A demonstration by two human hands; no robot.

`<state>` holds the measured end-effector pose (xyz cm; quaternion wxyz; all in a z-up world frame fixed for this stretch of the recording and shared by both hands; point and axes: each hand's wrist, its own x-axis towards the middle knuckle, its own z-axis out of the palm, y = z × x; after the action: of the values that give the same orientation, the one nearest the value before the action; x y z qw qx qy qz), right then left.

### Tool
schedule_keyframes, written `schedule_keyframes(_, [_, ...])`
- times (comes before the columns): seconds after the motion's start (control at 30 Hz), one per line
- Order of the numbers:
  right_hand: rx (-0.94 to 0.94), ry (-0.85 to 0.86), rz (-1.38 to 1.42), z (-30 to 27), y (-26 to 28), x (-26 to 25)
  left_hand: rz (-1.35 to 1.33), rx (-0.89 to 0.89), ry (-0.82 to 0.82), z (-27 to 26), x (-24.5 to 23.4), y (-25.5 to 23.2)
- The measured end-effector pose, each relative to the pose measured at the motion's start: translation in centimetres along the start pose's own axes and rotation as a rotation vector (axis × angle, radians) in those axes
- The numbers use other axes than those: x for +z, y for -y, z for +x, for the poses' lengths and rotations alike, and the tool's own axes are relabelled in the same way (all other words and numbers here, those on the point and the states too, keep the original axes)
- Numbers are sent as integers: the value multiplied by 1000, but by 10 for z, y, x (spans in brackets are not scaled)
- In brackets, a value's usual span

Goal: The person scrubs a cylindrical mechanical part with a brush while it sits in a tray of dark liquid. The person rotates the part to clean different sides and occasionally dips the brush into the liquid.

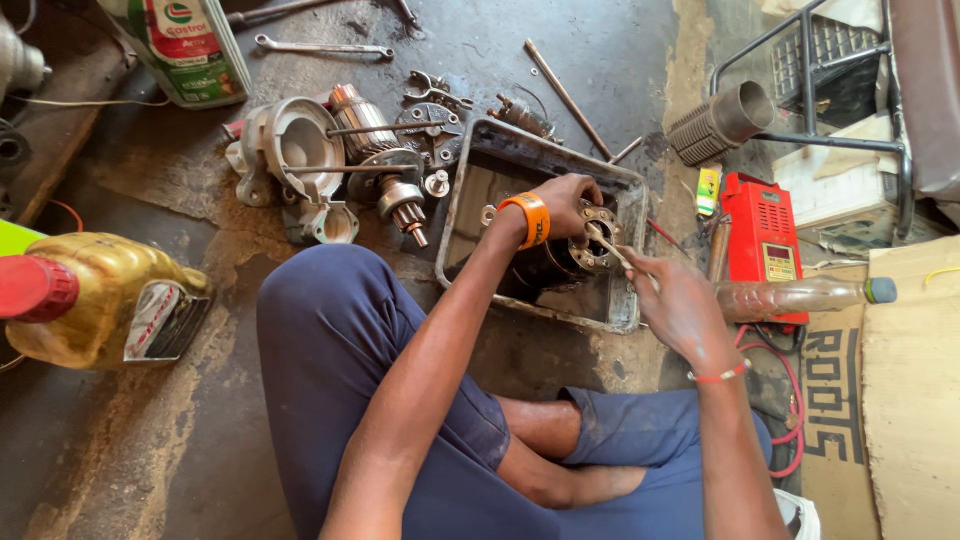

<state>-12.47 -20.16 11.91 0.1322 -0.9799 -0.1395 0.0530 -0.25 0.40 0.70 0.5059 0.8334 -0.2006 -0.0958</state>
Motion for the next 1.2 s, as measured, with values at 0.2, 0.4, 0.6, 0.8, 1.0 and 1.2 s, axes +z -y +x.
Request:
schedule_keyframes(0.2, [14, 77, -207, 16, 12, -11, -49, -48, -43, -4, -4, -2])
schedule_keyframes(0.4, [83, 163, -276, 26, 18, -24, -32, -34, 20, 2, 0, 2])
schedule_keyframes(0.6, [79, 126, -265, 23, -10, -25, -99, -44, -31, 6, 7, 11])
schedule_keyframes(0.8, [-87, 119, -92, 20, -33, -17, -27, 12, -13, 5, 7, 12])
schedule_keyframes(1.0, [4, 69, -30, 6, -25, 6, -28, -6, -43, -3, 3, 5])
schedule_keyframes(1.2, [22, -2, 144, -14, -21, 25, 11, 37, 6, 3, 5, 12])
